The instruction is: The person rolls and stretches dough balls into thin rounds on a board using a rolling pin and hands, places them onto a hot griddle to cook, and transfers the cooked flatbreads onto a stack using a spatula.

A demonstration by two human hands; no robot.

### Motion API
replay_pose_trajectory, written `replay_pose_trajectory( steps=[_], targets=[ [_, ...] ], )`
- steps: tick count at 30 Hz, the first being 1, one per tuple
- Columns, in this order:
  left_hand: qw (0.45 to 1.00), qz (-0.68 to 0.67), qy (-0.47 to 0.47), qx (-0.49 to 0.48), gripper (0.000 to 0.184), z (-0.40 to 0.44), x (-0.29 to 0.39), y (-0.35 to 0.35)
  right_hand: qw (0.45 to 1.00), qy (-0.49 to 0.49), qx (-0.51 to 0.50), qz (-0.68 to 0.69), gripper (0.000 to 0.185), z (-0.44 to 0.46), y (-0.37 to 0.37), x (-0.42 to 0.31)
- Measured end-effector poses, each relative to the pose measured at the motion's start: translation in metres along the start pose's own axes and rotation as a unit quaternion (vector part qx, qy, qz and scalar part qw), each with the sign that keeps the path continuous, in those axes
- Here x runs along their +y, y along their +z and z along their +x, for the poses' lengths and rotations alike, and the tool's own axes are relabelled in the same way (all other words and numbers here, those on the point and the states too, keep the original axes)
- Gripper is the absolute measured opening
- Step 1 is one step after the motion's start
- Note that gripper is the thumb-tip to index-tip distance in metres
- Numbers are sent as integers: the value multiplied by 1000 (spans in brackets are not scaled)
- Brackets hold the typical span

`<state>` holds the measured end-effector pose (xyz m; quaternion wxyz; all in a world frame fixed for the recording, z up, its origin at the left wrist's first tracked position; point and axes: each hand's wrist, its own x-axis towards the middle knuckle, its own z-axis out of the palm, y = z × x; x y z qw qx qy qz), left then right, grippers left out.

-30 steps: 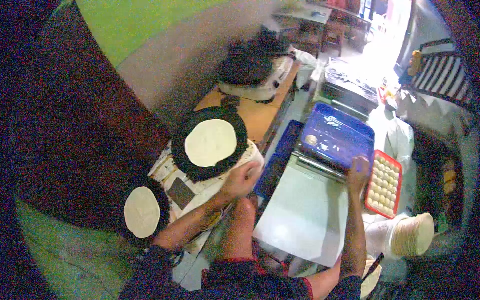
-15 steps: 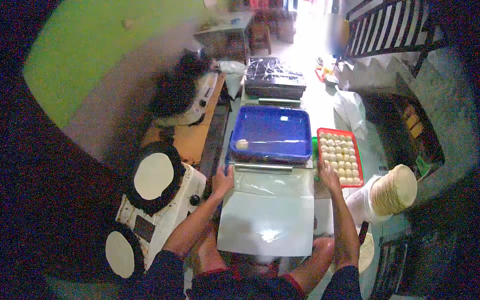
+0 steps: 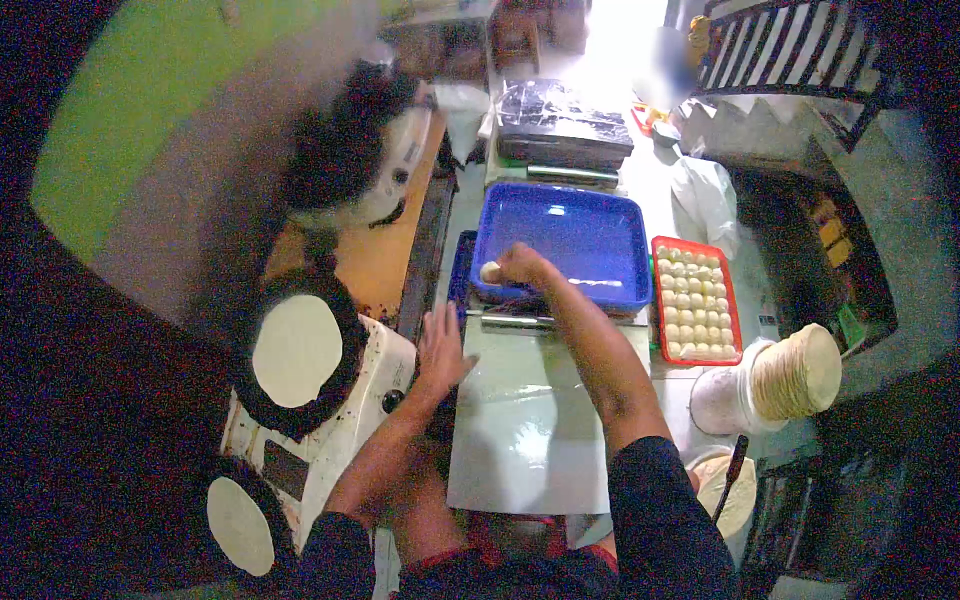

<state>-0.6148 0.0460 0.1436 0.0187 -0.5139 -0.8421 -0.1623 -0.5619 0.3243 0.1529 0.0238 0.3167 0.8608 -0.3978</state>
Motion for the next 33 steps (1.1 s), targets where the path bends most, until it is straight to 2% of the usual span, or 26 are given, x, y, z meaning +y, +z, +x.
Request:
replay_pose_trajectory(
  steps=[2, 3, 6, 7, 9, 10, 11, 12, 14, 16, 17, 20, 23, 26, 27, 30, 31, 32, 33],
  targets=[
    [993, -101, 56, -5, 85, 17, -6, 26, 988, -53, 6, 146, 33, 3, 15, 10],
    [988, -135, 26, -70, 74, 23, -2, 28, 992, -30, 71, 105, 35, 3, 21, 11],
    [982, -164, 29, -88, 47, 27, 1, 33, 921, -17, 74, 383, 43, -64, 0, -31],
    [982, -176, 45, -41, 27, 24, 2, 37, 940, -8, 62, 336, 42, -95, -10, -43],
    [983, -165, 80, -20, 18, 22, 8, 25, 969, 21, 32, 243, 39, -165, -19, -45],
    [982, -161, 96, -10, 14, 23, 12, 14, 943, -19, -32, 330, 41, -186, -2, -15],
    [979, -163, 119, 27, 11, 24, 17, 1, 957, 22, -65, 281, 38, -213, 20, 8],
    [974, -164, 143, 67, 10, 27, 24, -14, 973, 14, -61, 224, 45, -245, 38, 9],
    [966, -179, 158, 97, 9, 28, 48, -57, 980, 79, -132, 125, 56, -277, 77, 32],
    [953, -188, 197, 135, 8, 23, 65, -83, 999, 6, -1, -40, 63, -291, 107, 54],
    [947, -196, 212, 139, 7, 19, 72, -95, 990, -35, 63, -123, 67, -295, 119, 62],
    [941, -191, 249, 126, 7, 1, 79, -114, 976, -33, 121, -179, 87, -286, 146, 36],
    [935, -194, 269, 125, 8, -17, 82, -113, 949, -32, 90, -302, 101, -295, 158, -6],
    [934, -204, 273, 106, 10, -46, 76, -117, 943, -45, 179, -275, 103, -275, 172, 9],
    [933, -205, 281, 98, 11, -52, 72, -118, 960, -43, 137, -239, 100, -274, 169, 6],
    [931, -156, 318, 89, 12, -82, 62, -119, 984, -49, 94, -147, 96, -290, 167, 25],
    [931, -142, 328, 76, 13, -98, 56, -119, 976, -30, 88, -196, 92, -300, 161, 46],
    [929, -141, 338, 52, 13, -116, 48, -114, 980, 27, 154, -127, 88, -325, 136, 48],
    [927, -141, 348, 23, 14, -134, 41, -105, 960, 27, 242, -137, 78, -333, 138, 112]
  ],
)
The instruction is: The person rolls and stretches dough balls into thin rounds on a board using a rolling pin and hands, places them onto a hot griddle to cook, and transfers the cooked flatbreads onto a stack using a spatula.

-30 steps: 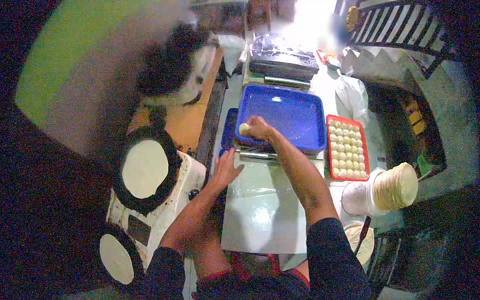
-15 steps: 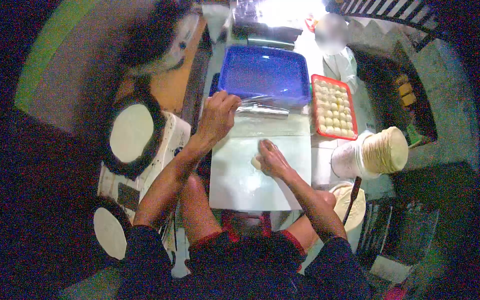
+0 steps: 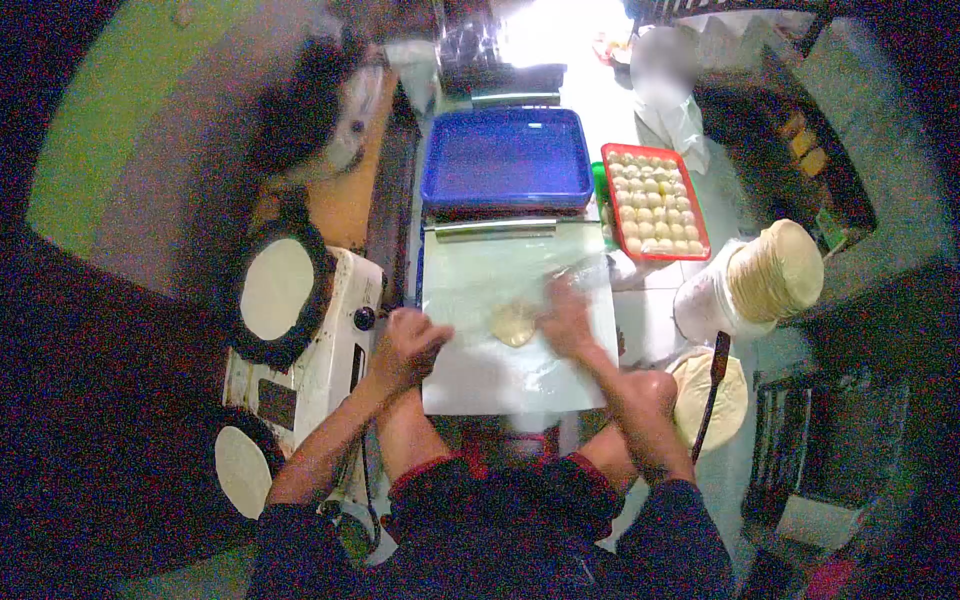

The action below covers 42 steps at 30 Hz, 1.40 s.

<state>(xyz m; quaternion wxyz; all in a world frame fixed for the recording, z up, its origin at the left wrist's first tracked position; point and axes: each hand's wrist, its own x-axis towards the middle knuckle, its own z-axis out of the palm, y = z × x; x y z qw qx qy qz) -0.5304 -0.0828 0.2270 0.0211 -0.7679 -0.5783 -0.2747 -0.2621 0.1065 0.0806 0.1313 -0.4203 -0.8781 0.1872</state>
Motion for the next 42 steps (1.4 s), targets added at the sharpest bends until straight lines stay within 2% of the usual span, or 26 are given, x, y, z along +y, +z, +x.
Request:
replay_pose_trajectory(
  steps=[3, 4, 5, 6, 7, 8, 10, 11, 12, 13, 15, 18, 21, 22, 23, 25, 26, 29, 30, 31, 34, 35, 36, 38, 40, 42],
  targets=[
    [999, -15, -25, -46, 14, -55, 15, 36, 989, 36, 129, 55, 51, 1, -78, 108],
    [997, -14, -28, -73, 16, -71, 18, 53, 988, 40, 137, 65, 44, 13, -99, 120],
    [994, -13, -31, -100, 18, -87, 20, 70, 991, 68, 99, 55, 42, 29, -117, 110],
    [991, -10, -34, -128, 20, -100, 20, 83, 991, 41, 84, 94, 40, 48, -131, 80],
    [985, -32, -76, -150, 21, -110, 25, 96, 993, -8, 86, 80, 45, 74, -105, 80],
    [977, -54, -116, -171, 22, -114, 32, 112, 989, -121, 70, 37, 52, 93, -96, 47],
    [972, -54, -133, -187, 24, -99, 57, 122, 993, -107, -41, 34, 68, 144, -39, -1],
    [977, -34, -108, -182, 25, -81, 78, 115, 989, -129, 18, -76, 74, 154, -18, -32],
    [981, -7, -79, -178, 25, -66, 87, 111, 969, -183, 108, -128, 74, 190, 55, -32],
    [976, -14, -76, -205, 22, -67, 92, 116, 979, -148, 23, -140, 68, 180, 32, -61],
    [959, -72, -151, -228, 20, -85, 91, 156, 988, -113, -27, -103, 62, 146, 0, -95],
    [964, -41, -161, -208, 19, -112, 84, 202, 983, -143, 14, -112, 67, 68, 26, -90],
    [974, -83, -149, -149, 16, -105, 91, 187, 986, -123, 47, -103, 67, -14, 16, -111],
    [985, -87, -128, -71, 16, -99, 92, 176, 980, -108, 101, -136, 63, -16, 21, -111],
    [979, -100, -142, -106, 17, -91, 92, 166, 977, -83, 100, -171, 64, -2, 25, -108],
    [962, -125, -168, -177, 23, -81, 97, 149, 984, -38, 103, -142, 66, 32, 16, -109],
    [964, -143, -172, -144, 22, -78, 100, 144, 989, -35, 98, -108, 65, 37, 11, -111],
    [974, -127, -150, -112, 21, -91, 94, 166, 979, -81, 123, -139, 63, -12, 32, -108],
    [975, -112, -133, -136, 23, -87, 90, 165, 983, -90, 97, -124, 63, -24, 28, -114],
    [974, -125, -140, -126, 23, -86, 88, 168, 978, -86, 98, -163, 59, -19, 27, -114],
    [970, -132, -149, -138, 20, -83, 97, 147, 995, -7, 83, -47, 42, 26, 8, -116],
    [971, -128, -148, -138, 20, -86, 96, 149, 993, 9, 109, -43, 36, 31, 13, -111],
    [972, -124, -144, -136, 20, -89, 91, 157, 984, -5, 165, -75, 41, 31, 20, -105],
    [977, -118, -135, -115, 20, -98, 87, 172, 985, 9, 166, -34, 51, 30, 21, -97],
    [976, -132, -133, -112, 20, -101, 84, 177, 995, 44, 65, 58, 60, 23, 16, -99],
    [975, -123, -133, -131, 21, -99, 84, 175, 999, 16, -17, 30, 69, 13, 5, -108]
  ],
)
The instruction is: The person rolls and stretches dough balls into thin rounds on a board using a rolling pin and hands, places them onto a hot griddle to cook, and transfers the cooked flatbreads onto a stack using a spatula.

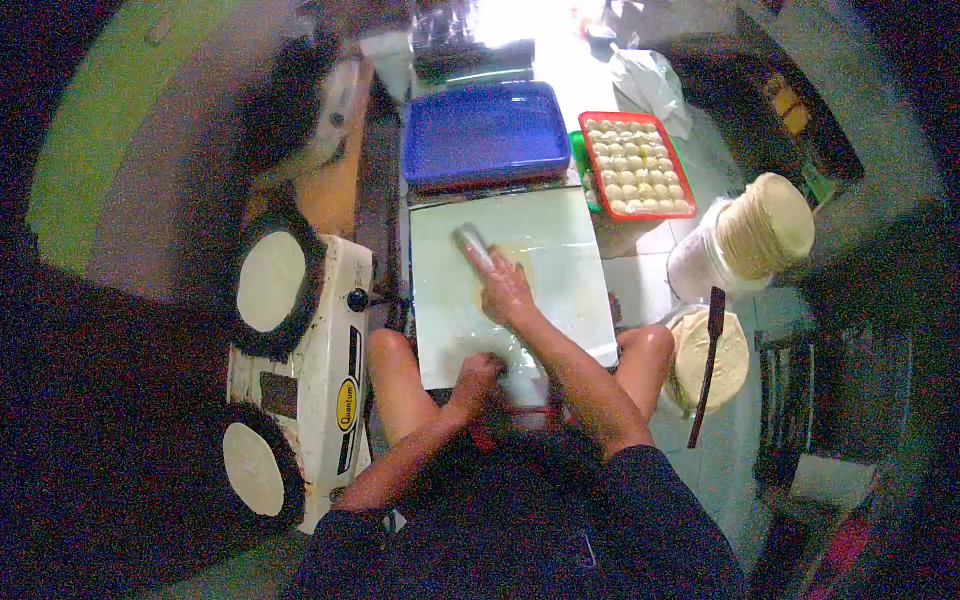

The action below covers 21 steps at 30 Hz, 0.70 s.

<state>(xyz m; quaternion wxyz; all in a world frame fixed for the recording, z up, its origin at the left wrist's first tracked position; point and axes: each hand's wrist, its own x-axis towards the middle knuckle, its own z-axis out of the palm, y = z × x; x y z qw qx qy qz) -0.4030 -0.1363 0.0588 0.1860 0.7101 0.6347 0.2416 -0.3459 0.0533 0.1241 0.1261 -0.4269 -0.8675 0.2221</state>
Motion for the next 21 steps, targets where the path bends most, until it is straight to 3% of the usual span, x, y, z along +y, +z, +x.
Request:
replay_pose_trajectory(
  steps=[1, 5, 6, 9, 10, 13, 14, 17, 18, 21],
  targets=[
    [1000, 18, -6, -18, 21, 0, 4, -5, 998, -27, -36, -43, 73, -6, -5, -7],
    [999, 40, -20, -29, 20, -2, 5, -6, 990, -44, 112, -72, 49, -15, 19, 3],
    [999, 35, -17, -28, 19, -4, 9, -9, 994, -12, 65, -89, 43, -14, 2, -1],
    [1000, 19, -3, -20, 16, 3, 18, -22, 996, 66, 54, 13, 50, -16, -14, -7],
    [1000, 19, 1, -16, 16, 4, 14, -20, 995, 41, 87, -3, 55, -13, -4, -5],
    [1000, -10, -12, -19, 15, 7, 1, -13, 998, 20, 42, 29, 62, -7, 2, -1],
    [1000, -21, -7, -8, 15, 5, 0, -11, 992, 31, 91, -88, 49, -5, 6, -8],
    [999, -6, 44, -9, 25, 9, 0, -22, 994, 40, 94, -50, 32, 9, 2, -6],
    [999, -6, 39, -15, 28, 8, 1, -22, 983, 0, 136, -123, 21, 12, 1, -4],
    [999, -23, 39, -3, 35, 3, 2, -21, 986, 15, 125, -113, 23, 18, -4, -1]
  ],
)
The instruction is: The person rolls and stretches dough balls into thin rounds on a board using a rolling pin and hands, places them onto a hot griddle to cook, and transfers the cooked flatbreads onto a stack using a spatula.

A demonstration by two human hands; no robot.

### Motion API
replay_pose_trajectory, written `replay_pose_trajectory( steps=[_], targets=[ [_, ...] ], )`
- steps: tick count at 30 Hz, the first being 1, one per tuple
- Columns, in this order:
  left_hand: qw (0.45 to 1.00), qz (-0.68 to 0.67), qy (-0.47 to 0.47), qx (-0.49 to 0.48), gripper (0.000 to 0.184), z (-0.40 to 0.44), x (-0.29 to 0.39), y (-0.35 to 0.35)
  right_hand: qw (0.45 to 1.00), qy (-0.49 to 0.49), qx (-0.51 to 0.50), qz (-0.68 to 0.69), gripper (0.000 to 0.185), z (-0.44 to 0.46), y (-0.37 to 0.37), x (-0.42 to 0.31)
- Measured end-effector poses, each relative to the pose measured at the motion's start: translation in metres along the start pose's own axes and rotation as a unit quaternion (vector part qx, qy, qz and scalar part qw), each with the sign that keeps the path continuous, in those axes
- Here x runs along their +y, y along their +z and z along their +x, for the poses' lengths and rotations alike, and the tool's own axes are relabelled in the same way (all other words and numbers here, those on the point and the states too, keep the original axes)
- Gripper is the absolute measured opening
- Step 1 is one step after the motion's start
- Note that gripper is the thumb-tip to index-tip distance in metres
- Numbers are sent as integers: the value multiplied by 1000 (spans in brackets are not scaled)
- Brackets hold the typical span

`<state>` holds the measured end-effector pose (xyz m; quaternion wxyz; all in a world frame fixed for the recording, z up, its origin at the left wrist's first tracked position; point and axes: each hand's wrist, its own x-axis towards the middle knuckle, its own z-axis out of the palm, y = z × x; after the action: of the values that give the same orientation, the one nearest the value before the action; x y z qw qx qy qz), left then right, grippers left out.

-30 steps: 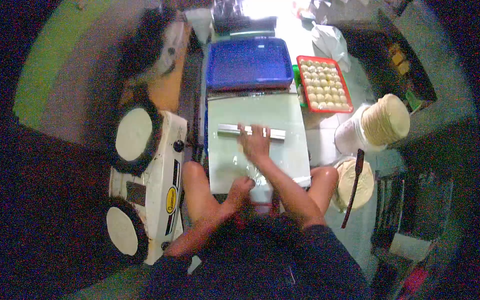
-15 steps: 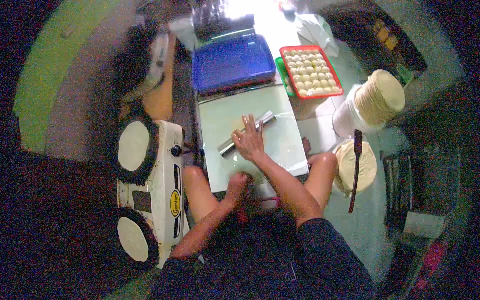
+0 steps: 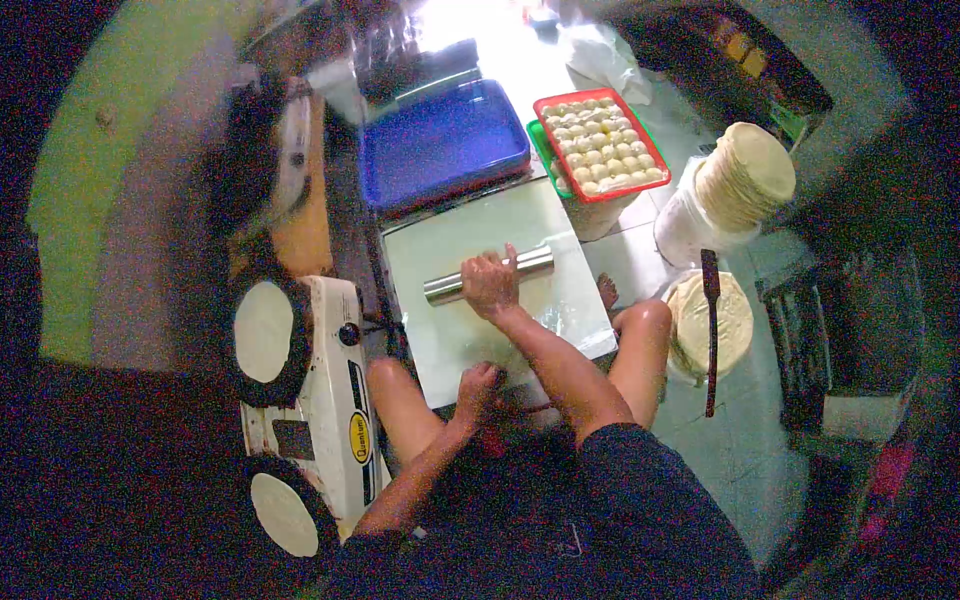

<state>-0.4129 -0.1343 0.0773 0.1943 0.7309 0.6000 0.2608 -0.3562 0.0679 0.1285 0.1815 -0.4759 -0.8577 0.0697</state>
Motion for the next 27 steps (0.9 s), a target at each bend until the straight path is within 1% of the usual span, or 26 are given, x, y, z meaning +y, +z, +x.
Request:
replay_pose_trajectory(
  steps=[1, 4, 5, 7, 8, 9, 10, 12, 13, 14, 16, 17, 19, 20, 21, 22, 24, 25, 27],
  targets=[
    [1000, -7, 3, 11, 37, -1, 0, 1, 998, 35, -6, 46, 22, 3, 6, 1],
    [1000, 13, -5, -1, 38, -3, -1, 3, 991, 36, 52, 114, 22, 8, 1, 3],
    [999, 15, -23, -23, 39, -5, -1, 4, 991, 60, -40, 114, 46, 12, -3, 5],
    [996, 17, -56, -67, 41, -3, 5, 0, 977, 52, 2, 206, 63, 17, 22, 11],
    [996, 11, -59, -69, 41, -1, 6, -1, 966, 48, 23, 252, 73, 18, 35, 16],
    [996, 6, -61, -71, 40, -1, 5, 1, 975, 60, -73, 203, 92, 19, 25, 12],
    [995, 2, -64, -74, 40, -2, 0, 4, 980, 33, -108, 162, 92, 17, 16, 9],
    [998, -10, -40, -39, 40, -2, -9, 11, 981, -24, -175, 80, 90, 9, 2, 3],
    [999, -18, -31, -21, 40, -4, -10, 15, 985, -28, -166, 36, 79, 1, -3, -4],
    [998, -7, -47, -42, 40, -10, -10, 19, 987, -51, -147, 29, 76, -8, -1, -5],
    [993, 19, -77, -82, 41, -3, 0, 6, 990, -97, -104, 16, 70, -18, -3, -5],
    [996, 30, -55, -55, 36, 0, 4, 1, 983, -102, -144, 43, 52, -23, -12, -2],
    [999, 53, -8, -2, 26, 2, 7, -3, 979, -126, -148, 60, 44, -34, -15, 6],
    [998, 48, -29, -26, 30, 1, 9, -4, 977, -137, -147, 67, 41, -38, -18, 12],
    [997, 44, -47, -49, 35, 1, 7, -3, 976, -157, -131, 72, 32, -42, -18, 17],
    [994, 41, -65, -72, 40, 3, 5, -2, 979, -149, -122, 68, 31, -45, -17, 21],
    [993, 37, -77, -85, 40, 5, 3, 0, 984, -132, -102, 63, 29, -49, -23, 23],
    [992, 34, -83, -91, 40, 5, 2, 1, 983, -110, -131, 72, 29, -47, -28, 25],
    [994, 17, -79, -74, 36, 6, 1, 0, 980, -65, -174, 72, 31, -43, -48, 28]
  ],
)
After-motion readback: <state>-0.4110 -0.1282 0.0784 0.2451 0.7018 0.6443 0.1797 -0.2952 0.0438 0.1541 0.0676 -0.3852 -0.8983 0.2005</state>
